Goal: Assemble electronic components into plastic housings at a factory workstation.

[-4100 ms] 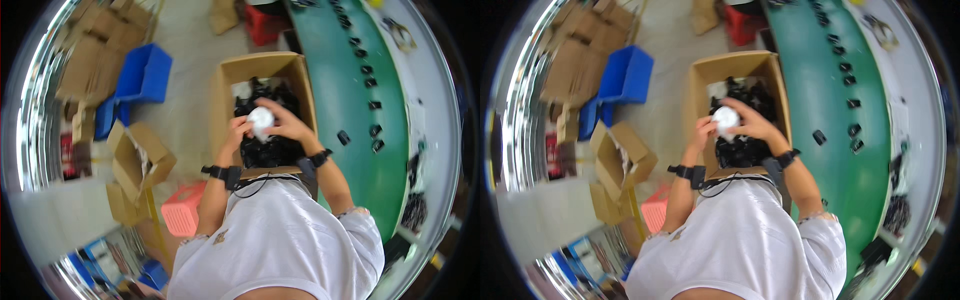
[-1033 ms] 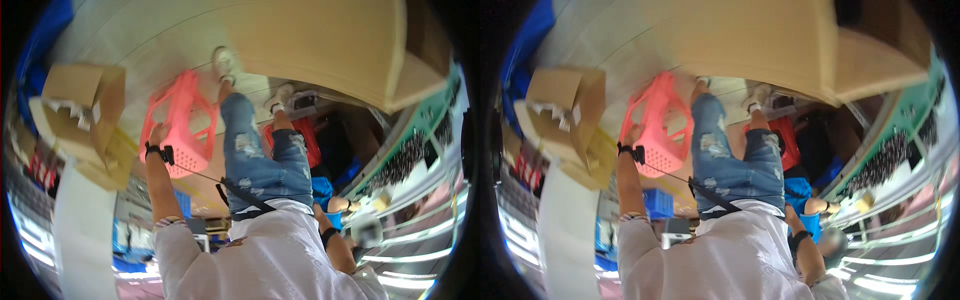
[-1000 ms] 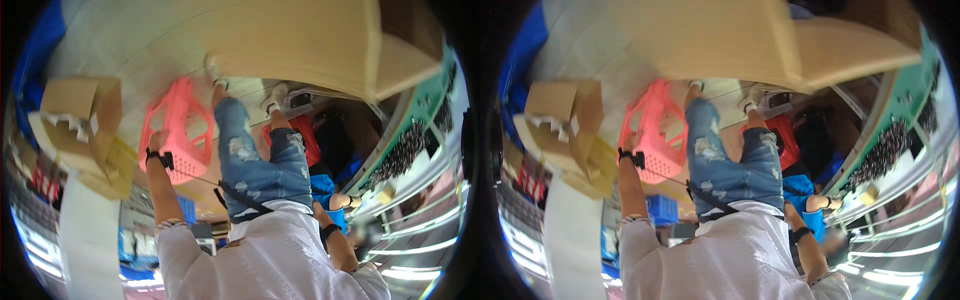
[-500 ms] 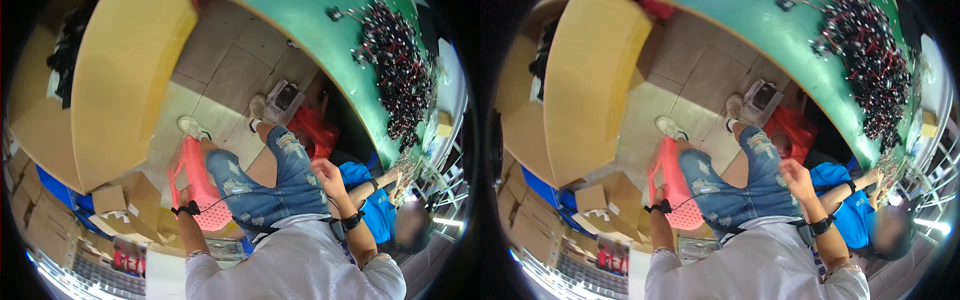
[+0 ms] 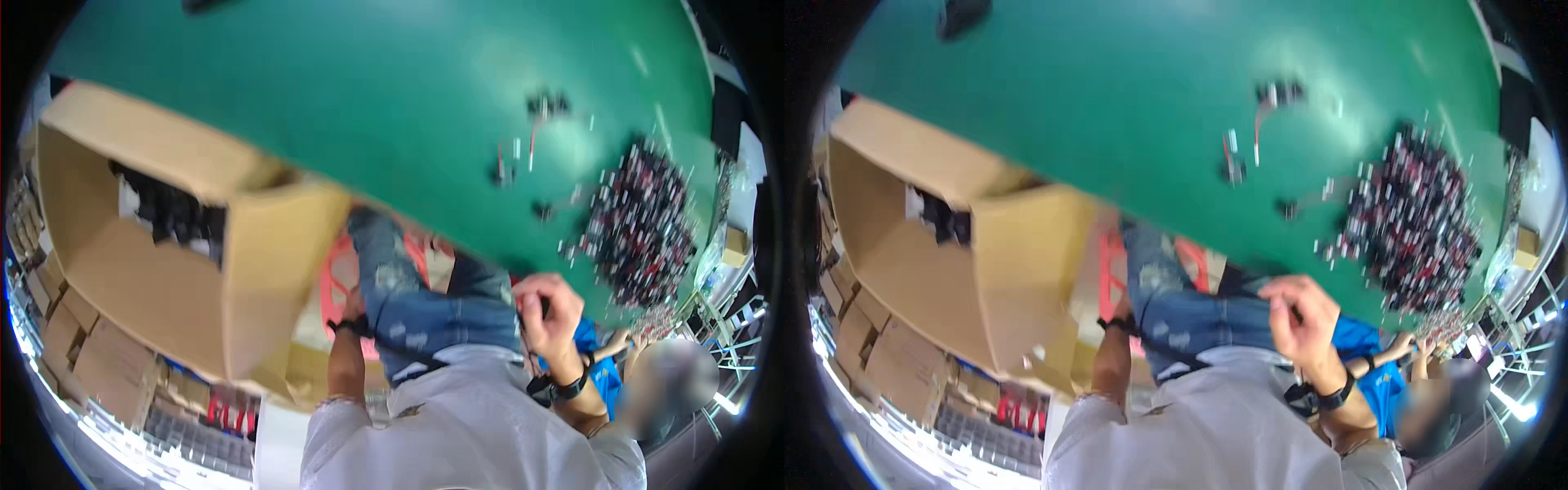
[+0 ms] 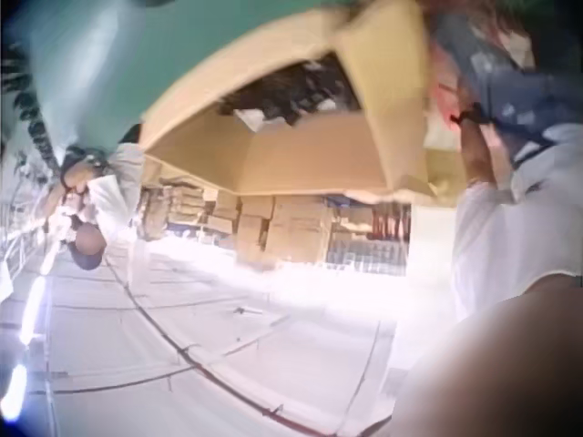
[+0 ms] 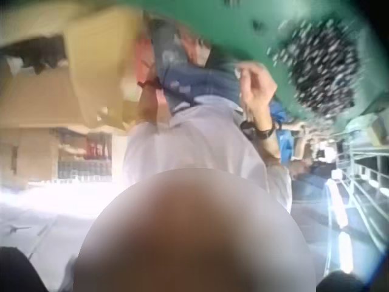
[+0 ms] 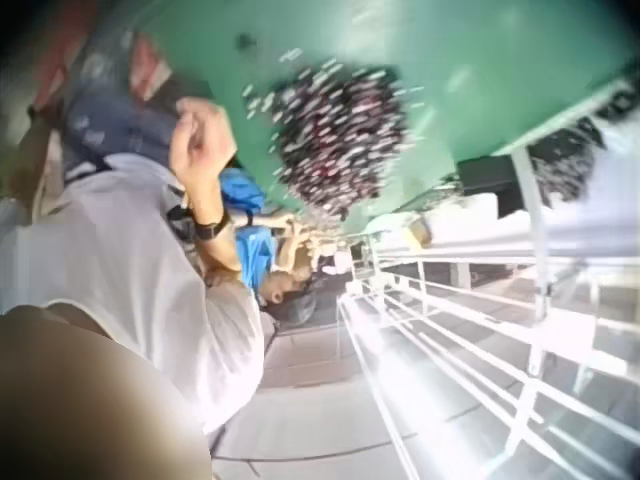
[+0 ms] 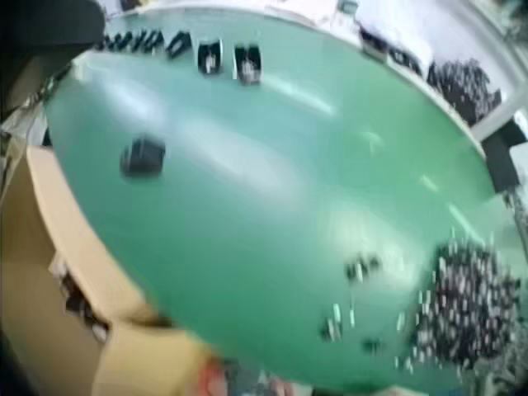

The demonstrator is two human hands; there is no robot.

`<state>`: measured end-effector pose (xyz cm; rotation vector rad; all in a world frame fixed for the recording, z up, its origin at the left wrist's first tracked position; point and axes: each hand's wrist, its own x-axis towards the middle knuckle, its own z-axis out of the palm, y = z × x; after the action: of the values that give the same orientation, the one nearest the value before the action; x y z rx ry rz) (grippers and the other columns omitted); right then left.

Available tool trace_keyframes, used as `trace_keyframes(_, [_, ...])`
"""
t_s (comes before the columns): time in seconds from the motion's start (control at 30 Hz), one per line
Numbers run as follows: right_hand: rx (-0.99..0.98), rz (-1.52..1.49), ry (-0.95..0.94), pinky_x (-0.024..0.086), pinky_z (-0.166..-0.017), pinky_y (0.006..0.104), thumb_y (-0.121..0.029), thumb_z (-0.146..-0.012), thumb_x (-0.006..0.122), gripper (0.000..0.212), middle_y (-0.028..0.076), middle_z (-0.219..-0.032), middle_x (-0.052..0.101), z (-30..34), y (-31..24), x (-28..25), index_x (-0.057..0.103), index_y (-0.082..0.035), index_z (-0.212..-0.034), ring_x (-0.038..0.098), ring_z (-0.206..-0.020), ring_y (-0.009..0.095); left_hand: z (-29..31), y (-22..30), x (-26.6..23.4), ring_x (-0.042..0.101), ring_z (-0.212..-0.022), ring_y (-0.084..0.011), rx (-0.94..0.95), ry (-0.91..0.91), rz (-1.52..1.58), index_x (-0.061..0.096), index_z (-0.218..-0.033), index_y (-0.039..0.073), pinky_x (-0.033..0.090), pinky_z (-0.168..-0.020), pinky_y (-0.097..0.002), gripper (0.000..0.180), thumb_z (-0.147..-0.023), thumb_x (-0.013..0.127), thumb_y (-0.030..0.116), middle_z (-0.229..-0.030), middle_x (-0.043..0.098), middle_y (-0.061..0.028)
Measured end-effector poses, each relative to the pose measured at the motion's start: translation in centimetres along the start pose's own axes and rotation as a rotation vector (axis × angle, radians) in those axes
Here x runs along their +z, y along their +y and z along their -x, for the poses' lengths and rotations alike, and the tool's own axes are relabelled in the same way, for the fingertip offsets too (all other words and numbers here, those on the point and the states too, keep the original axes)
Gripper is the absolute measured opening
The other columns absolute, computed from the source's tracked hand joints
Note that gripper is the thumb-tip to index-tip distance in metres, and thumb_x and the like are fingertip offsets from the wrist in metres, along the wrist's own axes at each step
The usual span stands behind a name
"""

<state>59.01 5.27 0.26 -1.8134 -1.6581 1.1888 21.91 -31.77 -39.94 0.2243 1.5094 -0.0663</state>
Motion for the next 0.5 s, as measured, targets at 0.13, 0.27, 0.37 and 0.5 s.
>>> trace_keyframes(0.13, [-0.014,0.131,0.155,0.045,-0.048,0.0259,0.001,-0.078,0.056,0.009,0.008,-0.069,0.063,-2.3,2.1,1.3,0.062,-0.002,-0.084,0.059,-0.054,0.017,-1.9,2.3,-2.2,0.060,-0.100,-0.0209,0.080,-0.069,-0.009,0.061,-0.115,-0.002,0.044,-0.092,-0.0322,0.040,-0.090,0.050,0.028,-0.105,0.066,-0.0118])
trace_keyframes(0.27, [-0.131,0.095,0.158,0.043,-0.041,0.0251,0.000,-0.073,0.057,0.009,0.006,-0.060,0.061,-1.8,3.0,0.9,0.061,-0.003,-0.080,0.056,-0.045,0.016,-0.2,3.2,-2.3,0.060,-0.100,-0.0211,0.098,-0.065,-0.098,0.060,-0.117,-0.002,0.044,-0.092,-0.0321,0.040,-0.090,0.050,0.026,-0.106,0.066,-0.0120])
trace_keyframes(0.37, [-0.198,0.011,0.152,0.043,-0.040,0.0249,-0.001,-0.072,0.059,0.008,0.005,-0.064,0.062,-2.3,4.2,0.9,0.062,-0.003,-0.079,0.056,-0.045,0.014,-6.1,9.2,-1.2,0.060,-0.100,-0.0212,0.150,0.000,-0.179,0.059,-0.117,-0.002,0.044,-0.092,-0.0320,0.039,-0.091,0.050,0.025,-0.106,0.065,-0.0122])
trace_keyframes(0.5, [-0.263,-0.079,0.168,0.044,-0.042,0.0250,-0.004,-0.073,0.061,0.007,0.004,-0.068,0.063,-2.0,5.1,0.2,0.064,-0.004,-0.080,0.057,-0.047,0.014,-7.3,14.5,-5.6,0.060,-0.100,-0.0214,0.265,0.107,-0.319,0.058,-0.118,-0.002,0.044,-0.092,-0.0319,0.039,-0.091,0.049,0.024,-0.107,0.065,-0.0124])
